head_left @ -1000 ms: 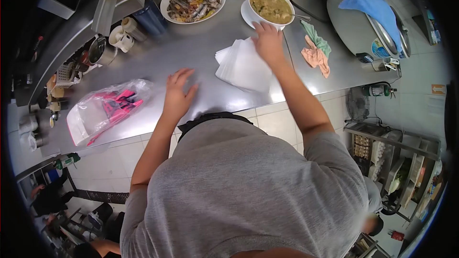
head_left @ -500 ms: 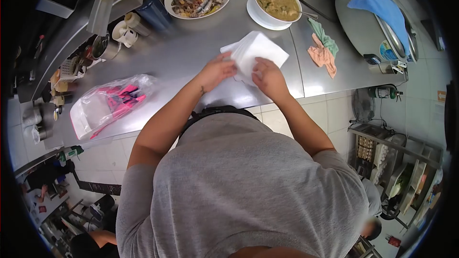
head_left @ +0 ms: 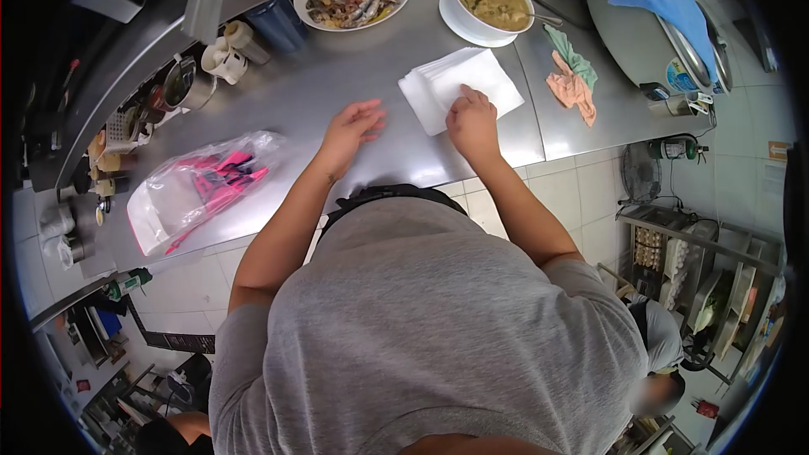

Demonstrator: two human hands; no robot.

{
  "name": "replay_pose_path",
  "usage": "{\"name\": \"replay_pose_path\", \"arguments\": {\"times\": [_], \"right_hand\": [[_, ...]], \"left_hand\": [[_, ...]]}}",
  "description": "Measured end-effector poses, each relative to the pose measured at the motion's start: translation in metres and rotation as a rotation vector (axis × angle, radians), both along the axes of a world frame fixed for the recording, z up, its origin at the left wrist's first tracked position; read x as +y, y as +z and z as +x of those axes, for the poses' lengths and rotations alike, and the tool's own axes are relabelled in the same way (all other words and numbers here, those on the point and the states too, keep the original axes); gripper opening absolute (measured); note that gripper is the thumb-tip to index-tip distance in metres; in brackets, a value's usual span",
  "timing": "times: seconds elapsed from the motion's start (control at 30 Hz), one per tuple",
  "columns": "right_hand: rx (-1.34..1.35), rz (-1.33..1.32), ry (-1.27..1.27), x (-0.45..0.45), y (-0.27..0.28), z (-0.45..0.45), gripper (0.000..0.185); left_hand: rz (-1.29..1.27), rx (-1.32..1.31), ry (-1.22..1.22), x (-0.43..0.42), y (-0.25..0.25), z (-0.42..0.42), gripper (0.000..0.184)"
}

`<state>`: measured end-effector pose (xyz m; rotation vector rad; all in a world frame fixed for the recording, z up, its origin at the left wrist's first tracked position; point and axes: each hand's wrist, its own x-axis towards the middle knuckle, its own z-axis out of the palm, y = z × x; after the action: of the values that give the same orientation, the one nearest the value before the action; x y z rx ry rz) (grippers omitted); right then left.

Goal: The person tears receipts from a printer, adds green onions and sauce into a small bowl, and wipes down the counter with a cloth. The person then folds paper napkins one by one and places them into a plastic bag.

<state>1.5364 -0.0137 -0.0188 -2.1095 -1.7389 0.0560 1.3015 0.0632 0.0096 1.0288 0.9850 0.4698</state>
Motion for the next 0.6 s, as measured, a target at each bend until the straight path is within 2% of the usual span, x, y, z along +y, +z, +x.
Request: {"name": "replay_pose_path", "arguments": {"times": [0.1, 0.13, 0.23, 0.27, 0.37, 0.4, 0.53, 0.6], "right_hand": [[0.165, 0.026, -0.010, 0.002, -0.012, 0.010, 0.010], [0.224, 0.110, 0.006, 0.001, 0.015, 0.001, 0.007], [1.133, -0.031, -0.102, 0.005, 0.068, -0.041, 0.007], [1.354, -0.082, -0.009, 0.007, 0.073, -0.055, 0.006], [1.616, -0.255, 0.152, 0.019, 0.086, -0.097, 0.006], [1.613, -0.277, 0.144, 0.023, 0.089, -0.108, 0.010], [1.644, -0.268, 0.066, 0.036, 0.081, -0.135, 0.010], [1.722, -0.305, 0.071, 0.038, 0.077, -0.145, 0.016]], "left_hand": [[-0.005, 0.001, 0.011, -0.004, 0.001, -0.027, 0.041], [-0.007, -0.015, -0.014, -0.003, 0.003, -0.034, 0.042], [-0.079, -0.135, -0.073, -0.006, 0.017, -0.046, 0.046], [-0.141, -0.223, -0.088, -0.008, 0.026, -0.044, 0.050], [-0.242, -0.365, -0.050, -0.007, 0.034, -0.047, 0.061], [-0.264, -0.393, -0.022, -0.007, 0.036, -0.051, 0.066], [0.098, -0.260, 0.097, -0.018, 0.048, -0.074, 0.073], [0.275, -0.136, 0.153, -0.021, 0.044, -0.081, 0.074]]}}
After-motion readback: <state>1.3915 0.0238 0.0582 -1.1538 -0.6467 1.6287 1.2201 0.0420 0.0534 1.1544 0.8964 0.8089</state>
